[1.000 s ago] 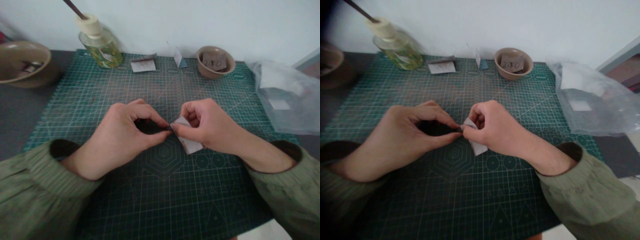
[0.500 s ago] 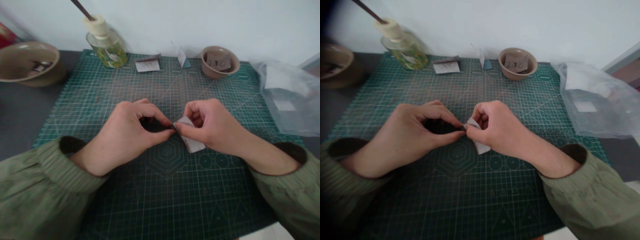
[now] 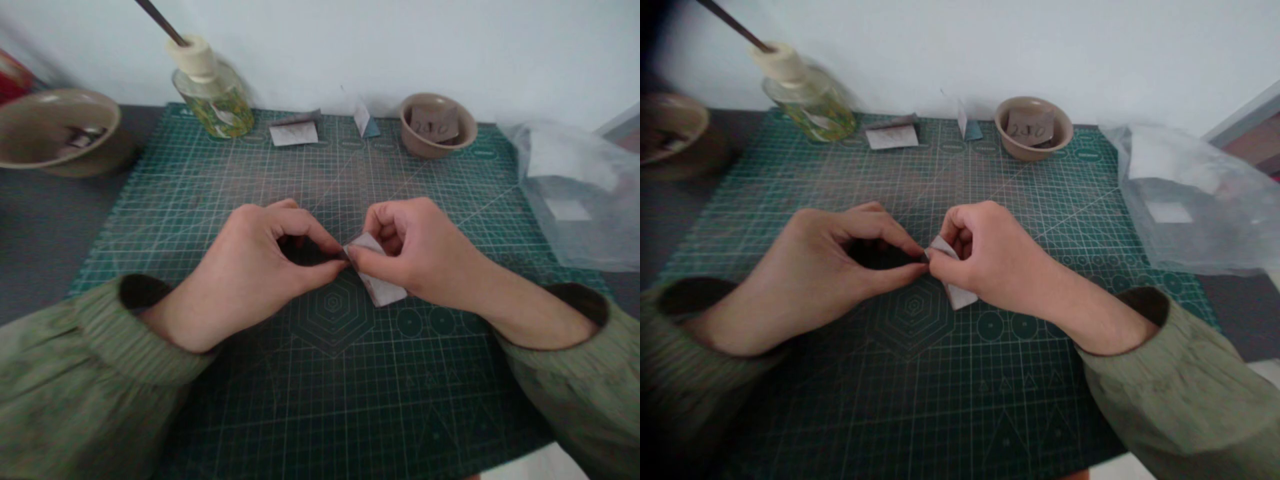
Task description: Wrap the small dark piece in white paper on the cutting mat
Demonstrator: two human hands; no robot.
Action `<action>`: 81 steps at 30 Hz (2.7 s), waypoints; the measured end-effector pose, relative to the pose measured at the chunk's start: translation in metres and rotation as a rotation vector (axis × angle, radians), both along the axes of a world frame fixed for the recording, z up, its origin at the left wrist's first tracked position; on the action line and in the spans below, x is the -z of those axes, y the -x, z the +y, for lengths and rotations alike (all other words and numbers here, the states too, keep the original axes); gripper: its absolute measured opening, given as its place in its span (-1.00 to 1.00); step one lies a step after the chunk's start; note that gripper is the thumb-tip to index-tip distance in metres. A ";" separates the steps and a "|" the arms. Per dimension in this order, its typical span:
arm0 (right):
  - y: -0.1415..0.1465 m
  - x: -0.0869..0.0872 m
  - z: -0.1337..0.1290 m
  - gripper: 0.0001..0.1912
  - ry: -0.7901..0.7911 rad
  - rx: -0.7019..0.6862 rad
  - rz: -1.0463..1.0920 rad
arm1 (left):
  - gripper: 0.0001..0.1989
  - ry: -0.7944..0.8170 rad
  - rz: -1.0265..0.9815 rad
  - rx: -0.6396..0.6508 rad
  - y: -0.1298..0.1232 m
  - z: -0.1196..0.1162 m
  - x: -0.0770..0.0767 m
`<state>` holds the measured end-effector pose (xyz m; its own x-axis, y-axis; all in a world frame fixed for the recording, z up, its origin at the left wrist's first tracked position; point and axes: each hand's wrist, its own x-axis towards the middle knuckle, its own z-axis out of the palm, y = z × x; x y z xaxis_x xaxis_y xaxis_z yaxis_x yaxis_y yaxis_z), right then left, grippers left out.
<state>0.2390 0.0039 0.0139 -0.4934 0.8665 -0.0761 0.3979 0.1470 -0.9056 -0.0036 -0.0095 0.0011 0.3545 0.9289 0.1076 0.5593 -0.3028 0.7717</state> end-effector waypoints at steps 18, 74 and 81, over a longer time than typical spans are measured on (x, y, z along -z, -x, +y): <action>-0.002 -0.002 0.002 -0.75 0.023 0.017 -0.006 | -0.97 -0.030 -0.020 0.018 -0.001 0.000 0.000; -0.002 -0.004 0.004 -0.70 0.193 0.088 0.073 | -0.92 -0.055 0.026 -0.001 0.000 0.001 0.002; 0.000 0.000 0.002 -0.74 0.150 0.054 0.019 | -0.93 -0.045 0.015 -0.016 -0.001 0.001 0.002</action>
<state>0.2394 0.0064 0.0142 -0.4490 0.8713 -0.1980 0.3838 -0.0121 -0.9233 -0.0030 -0.0086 -0.0011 0.3418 0.9286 0.1445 0.5759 -0.3285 0.7486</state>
